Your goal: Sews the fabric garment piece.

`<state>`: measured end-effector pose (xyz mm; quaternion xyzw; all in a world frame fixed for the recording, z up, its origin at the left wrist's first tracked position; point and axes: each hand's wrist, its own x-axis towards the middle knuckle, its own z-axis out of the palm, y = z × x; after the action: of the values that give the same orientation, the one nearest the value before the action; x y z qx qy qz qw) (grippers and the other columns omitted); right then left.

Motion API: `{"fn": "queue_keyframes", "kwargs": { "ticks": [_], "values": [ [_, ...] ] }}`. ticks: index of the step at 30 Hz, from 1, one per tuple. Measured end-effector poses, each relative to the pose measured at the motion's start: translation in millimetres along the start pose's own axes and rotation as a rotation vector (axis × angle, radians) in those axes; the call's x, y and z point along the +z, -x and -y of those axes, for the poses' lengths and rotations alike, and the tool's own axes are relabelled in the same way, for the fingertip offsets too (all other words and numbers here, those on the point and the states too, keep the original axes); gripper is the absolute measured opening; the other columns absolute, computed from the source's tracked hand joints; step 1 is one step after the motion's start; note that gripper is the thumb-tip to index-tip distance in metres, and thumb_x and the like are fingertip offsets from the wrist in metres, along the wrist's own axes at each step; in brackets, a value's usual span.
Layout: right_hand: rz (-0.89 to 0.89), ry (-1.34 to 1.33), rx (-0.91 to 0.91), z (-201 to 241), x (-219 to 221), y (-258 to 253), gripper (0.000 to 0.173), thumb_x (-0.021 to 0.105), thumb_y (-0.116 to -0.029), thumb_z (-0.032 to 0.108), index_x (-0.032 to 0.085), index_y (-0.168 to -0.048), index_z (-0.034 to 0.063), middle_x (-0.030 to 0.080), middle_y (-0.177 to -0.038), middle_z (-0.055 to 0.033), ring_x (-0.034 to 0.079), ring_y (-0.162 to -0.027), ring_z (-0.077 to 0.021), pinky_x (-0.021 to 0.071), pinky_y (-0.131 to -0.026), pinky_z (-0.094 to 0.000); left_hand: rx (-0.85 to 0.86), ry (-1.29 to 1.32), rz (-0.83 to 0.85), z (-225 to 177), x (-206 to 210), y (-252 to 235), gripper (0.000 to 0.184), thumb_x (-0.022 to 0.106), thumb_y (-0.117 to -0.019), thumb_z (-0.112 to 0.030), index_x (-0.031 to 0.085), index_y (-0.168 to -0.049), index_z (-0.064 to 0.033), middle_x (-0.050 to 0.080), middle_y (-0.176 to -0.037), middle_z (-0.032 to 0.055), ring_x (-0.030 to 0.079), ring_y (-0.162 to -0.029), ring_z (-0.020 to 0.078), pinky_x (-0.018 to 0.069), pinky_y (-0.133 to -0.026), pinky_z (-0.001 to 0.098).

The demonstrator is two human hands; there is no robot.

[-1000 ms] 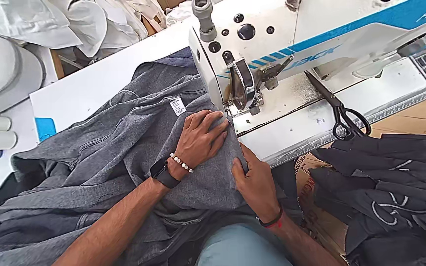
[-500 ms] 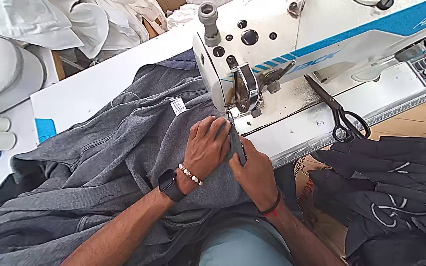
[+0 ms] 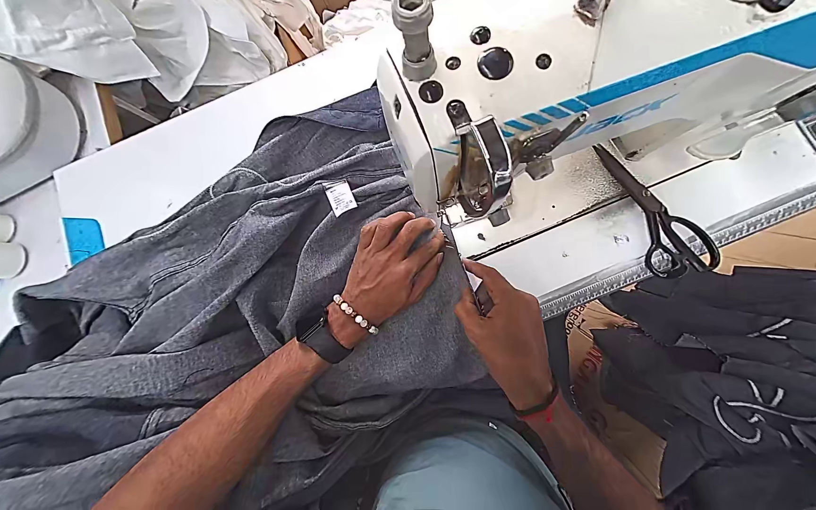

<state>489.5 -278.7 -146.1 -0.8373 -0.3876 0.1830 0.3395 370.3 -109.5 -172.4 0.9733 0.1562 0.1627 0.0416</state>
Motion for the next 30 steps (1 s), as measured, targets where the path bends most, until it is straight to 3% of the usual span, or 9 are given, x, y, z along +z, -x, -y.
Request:
{"fn": "queue_keyframes", "kwargs": {
  "ticks": [5, 10, 12, 15, 21, 30],
  "values": [
    [0.007, 0.010, 0.037, 2.5, -3.2, -14.5, 0.033, 0.065, -0.0869, 0.021, 0.076, -0.118, 0.0179, 0.056, -0.060, 0.0077, 0.051, -0.051, -0.0067, 0.0434, -0.049, -0.0291, 0.098, -0.001, -0.031, 11.6, -0.9, -7.5, 0.028, 0.058, -0.1018, -0.036, 0.078, -0.116, -0.0229, 0.067, -0.131, 0.0026, 0.055, -0.126, 0.0263, 0.0376, -0.108, 0.0462],
    [-0.013, 0.092, 0.061, 9.5, 8.4, -31.2, 0.027, 0.066, -0.0881, 0.022, 0.075, -0.114, 0.0197, 0.061, -0.065, 0.0029, 0.058, -0.057, -0.0156, 0.0464, -0.053, -0.0404, 0.188, 0.000, -0.054, 18.2, -5.9, -14.4, 0.025, 0.060, -0.1013, -0.033, 0.080, -0.111, -0.0209, 0.070, -0.123, 0.0038, 0.058, -0.121, 0.0271, 0.0400, -0.106, 0.0451],
    [-0.060, 0.160, 0.002, 8.0, 13.9, -26.9, 0.029, 0.063, -0.0904, 0.024, 0.073, -0.117, 0.0176, 0.066, -0.069, -0.0002, 0.062, -0.059, -0.0190, 0.0489, -0.052, -0.0422, 0.083, 0.009, -0.015, 1.4, -6.5, -10.1, 0.029, 0.054, -0.1023, -0.030, 0.077, -0.115, -0.0170, 0.068, -0.129, 0.0059, 0.057, -0.126, 0.0286, 0.0420, -0.108, 0.0462],
    [-0.071, 0.218, -0.079, -0.5, 11.7, -12.7, 0.035, 0.058, -0.0954, 0.025, 0.071, -0.125, 0.0121, 0.066, -0.065, -0.0040, 0.065, -0.056, -0.0233, 0.0496, -0.050, -0.0427, -0.154, 0.042, 0.068, -30.8, 1.2, 2.7, 0.040, 0.047, -0.1048, -0.036, 0.069, -0.130, -0.0163, 0.056, -0.148, 0.0046, 0.044, -0.142, 0.0273, 0.0358, -0.115, 0.0462],
    [-0.067, 0.025, -0.080, -8.1, 0.6, 4.6, 0.035, 0.053, -0.0995, 0.020, 0.073, -0.125, 0.0092, 0.065, -0.062, 0.0006, 0.056, -0.048, -0.0107, 0.0457, -0.046, -0.0310, -0.111, 0.093, 0.062, -17.9, 4.2, 6.8, 0.042, 0.048, -0.1043, -0.041, 0.068, -0.134, -0.0195, 0.054, -0.150, 0.0021, 0.043, -0.143, 0.0250, 0.0349, -0.115, 0.0460],
    [-0.084, 0.069, -0.118, -5.7, 7.0, -3.8, 0.036, 0.053, -0.1000, 0.019, 0.073, -0.128, 0.0103, 0.064, -0.062, -0.0004, 0.055, -0.048, -0.0130, 0.0457, -0.047, -0.0331, 0.060, 0.061, 0.001, 10.7, 0.2, -3.1, 0.031, 0.055, -0.1016, -0.036, 0.077, -0.120, -0.0225, 0.064, -0.137, 0.0029, 0.052, -0.130, 0.0268, 0.0361, -0.110, 0.0463]
  ]
}}
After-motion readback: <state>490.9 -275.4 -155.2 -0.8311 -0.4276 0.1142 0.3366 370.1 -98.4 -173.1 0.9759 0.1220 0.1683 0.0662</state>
